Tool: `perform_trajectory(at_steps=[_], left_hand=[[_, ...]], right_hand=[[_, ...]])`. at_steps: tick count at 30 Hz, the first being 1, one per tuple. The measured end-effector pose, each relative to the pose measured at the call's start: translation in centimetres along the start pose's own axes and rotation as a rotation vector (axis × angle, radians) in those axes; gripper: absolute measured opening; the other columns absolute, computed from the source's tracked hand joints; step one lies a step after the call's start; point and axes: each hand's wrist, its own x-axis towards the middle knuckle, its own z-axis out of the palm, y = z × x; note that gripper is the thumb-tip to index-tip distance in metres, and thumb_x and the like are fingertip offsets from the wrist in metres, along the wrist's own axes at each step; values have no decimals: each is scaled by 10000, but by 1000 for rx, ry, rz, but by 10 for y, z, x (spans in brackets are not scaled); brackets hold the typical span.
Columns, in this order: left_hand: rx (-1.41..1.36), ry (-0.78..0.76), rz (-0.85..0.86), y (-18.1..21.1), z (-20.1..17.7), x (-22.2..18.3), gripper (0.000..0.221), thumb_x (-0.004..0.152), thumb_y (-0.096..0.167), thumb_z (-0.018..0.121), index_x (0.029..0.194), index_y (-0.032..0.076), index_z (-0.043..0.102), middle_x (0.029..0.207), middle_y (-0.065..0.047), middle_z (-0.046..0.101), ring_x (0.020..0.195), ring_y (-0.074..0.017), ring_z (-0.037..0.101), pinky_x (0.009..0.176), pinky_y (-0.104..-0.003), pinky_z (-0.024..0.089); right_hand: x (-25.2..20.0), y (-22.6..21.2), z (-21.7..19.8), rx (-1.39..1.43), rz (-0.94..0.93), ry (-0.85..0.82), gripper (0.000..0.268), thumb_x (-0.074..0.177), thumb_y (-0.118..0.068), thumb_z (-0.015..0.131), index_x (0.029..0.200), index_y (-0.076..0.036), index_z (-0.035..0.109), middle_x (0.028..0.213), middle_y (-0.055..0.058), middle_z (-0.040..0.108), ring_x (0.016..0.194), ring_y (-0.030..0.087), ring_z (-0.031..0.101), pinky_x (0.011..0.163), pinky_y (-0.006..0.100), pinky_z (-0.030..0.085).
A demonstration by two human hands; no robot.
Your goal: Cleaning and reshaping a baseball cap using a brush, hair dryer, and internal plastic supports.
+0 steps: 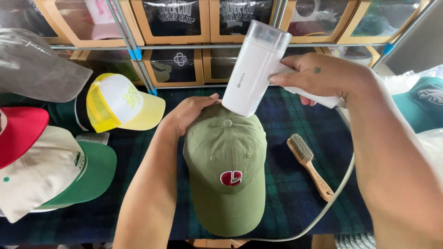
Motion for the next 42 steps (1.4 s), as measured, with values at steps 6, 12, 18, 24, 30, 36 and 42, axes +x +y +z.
perform_trajectory(at_steps=[6, 12, 18, 24, 30, 36, 42], left_hand=[[248, 52, 109, -6, -12, 8, 495, 879, 399, 587, 1254, 119, 747, 1355, -12, 717, 1199, -104, 628, 1030, -263, 463], [42, 17, 272, -22, -15, 8, 387, 850, 290, 790, 1154, 51, 770, 1072, -175, 759, 985, -266, 727, 853, -410, 611], [40, -79, 231, -18, -12, -16, 382, 951, 239, 597, 1270, 82, 736, 1120, -135, 768, 1025, -239, 715, 950, -310, 568], [64, -15, 301, -26, -9, -14, 425, 901, 312, 578, 1233, 111, 753, 1305, -34, 747, 1169, -133, 657, 1049, -253, 482], [583, 167, 214, 2, 2, -34, 350, 1008, 302, 518, 1258, 221, 749, 1257, 51, 754, 1159, -112, 670, 968, -292, 485], [340, 140, 216, -18, 10, -41, 448, 989, 337, 494, 1399, 239, 646, 1428, 3, 668, 1323, -143, 616, 1059, -272, 474], [111, 68, 452, -45, -3, -21, 440, 926, 254, 509, 1301, 130, 702, 1411, -53, 687, 1310, -164, 623, 1123, -281, 431]], right_hand=[[4, -12, -3, -61, -39, 20, 576, 964, -591, 474, 1468, -332, 581, 771, 152, 761, 815, 268, 692, 829, 386, 411], [69, 99, 44, 577, -127, -68, 622, 937, -478, 611, 1238, 65, 659, 784, 264, 646, 527, 353, 639, 416, 466, 570], [11, 139, 107, 818, 17, 45, 561, 967, -382, 545, 1450, -98, 551, 888, 175, 634, 565, 282, 584, 538, 426, 540], [-66, 40, 45, 181, 38, 114, 397, 949, -529, 544, 1116, -178, 623, 807, 70, 676, 736, 218, 682, 719, 333, 470], [-48, -1, 30, 127, -11, 129, 593, 952, -531, 491, 1494, -295, 529, 985, 43, 720, 698, 258, 688, 827, 397, 477], [-53, 79, 95, 612, 77, 178, 659, 980, -458, 472, 1573, -172, 445, 786, 141, 631, 610, 233, 602, 590, 402, 532], [-67, 122, 230, 1292, 94, 403, 409, 977, -383, 576, 1152, -13, 584, 818, 167, 568, 515, 299, 569, 470, 405, 481]])
